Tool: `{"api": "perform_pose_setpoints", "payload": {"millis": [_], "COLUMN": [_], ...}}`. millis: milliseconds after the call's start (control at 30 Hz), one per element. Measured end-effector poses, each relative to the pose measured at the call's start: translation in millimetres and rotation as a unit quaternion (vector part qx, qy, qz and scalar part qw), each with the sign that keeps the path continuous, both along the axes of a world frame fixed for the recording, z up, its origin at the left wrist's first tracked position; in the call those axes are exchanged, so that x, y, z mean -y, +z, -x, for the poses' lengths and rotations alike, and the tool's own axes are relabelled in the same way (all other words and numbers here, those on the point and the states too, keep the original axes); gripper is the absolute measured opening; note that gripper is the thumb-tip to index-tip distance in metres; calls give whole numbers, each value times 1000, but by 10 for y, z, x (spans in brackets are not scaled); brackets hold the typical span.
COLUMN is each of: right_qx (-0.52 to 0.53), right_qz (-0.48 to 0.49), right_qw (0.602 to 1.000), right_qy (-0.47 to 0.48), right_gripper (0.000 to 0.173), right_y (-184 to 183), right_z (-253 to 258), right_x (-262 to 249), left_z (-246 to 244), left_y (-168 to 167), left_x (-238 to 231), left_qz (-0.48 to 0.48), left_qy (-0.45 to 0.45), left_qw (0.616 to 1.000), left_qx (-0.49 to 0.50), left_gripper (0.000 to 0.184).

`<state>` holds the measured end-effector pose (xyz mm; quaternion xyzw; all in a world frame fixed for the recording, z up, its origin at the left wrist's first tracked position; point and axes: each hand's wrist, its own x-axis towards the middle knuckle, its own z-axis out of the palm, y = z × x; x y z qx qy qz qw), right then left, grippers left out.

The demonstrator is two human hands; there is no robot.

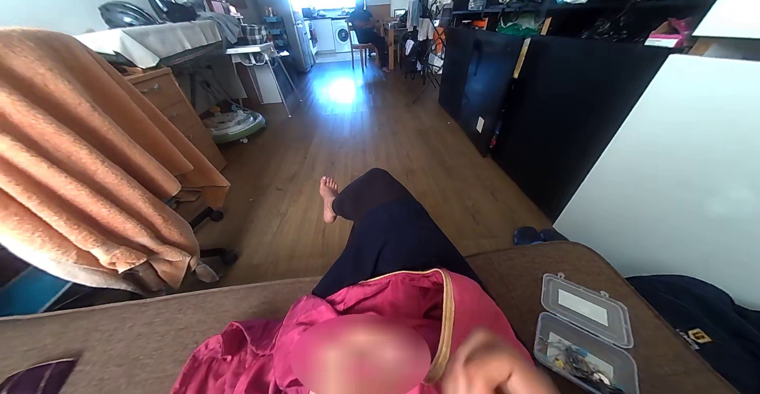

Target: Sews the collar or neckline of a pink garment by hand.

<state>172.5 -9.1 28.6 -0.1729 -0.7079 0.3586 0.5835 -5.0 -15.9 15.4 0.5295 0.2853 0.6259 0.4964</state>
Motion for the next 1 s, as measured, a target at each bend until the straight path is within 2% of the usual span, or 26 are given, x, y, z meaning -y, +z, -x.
{"api": "perform_pose_setpoints", "payload": {"millis": [133, 233, 467, 1000], "right_qx": [-131, -84, 77, 105], "right_qz": [61, 46, -73, -63], "right_qw": [989, 995, 984, 985], "right_qy": [20, 9, -143, -125], "right_gripper": [9, 6, 6, 6], "right_y": [97, 115, 46, 53], "right_z": [-216, -244, -131, -96], "right_x": [-170, -132, -47, -26], "left_z": [-24, -26, 2, 8], "left_y": [4, 11, 15, 36], "left_x": [12, 23, 44, 50], "left_qz": [-28, -38, -59, -87], "left_qy": [8, 9, -4, 9], "left_qw": [1000, 999, 998, 996], "left_qx": [-9, -13, -1, -24], "left_gripper": [12, 12, 16, 14]}}
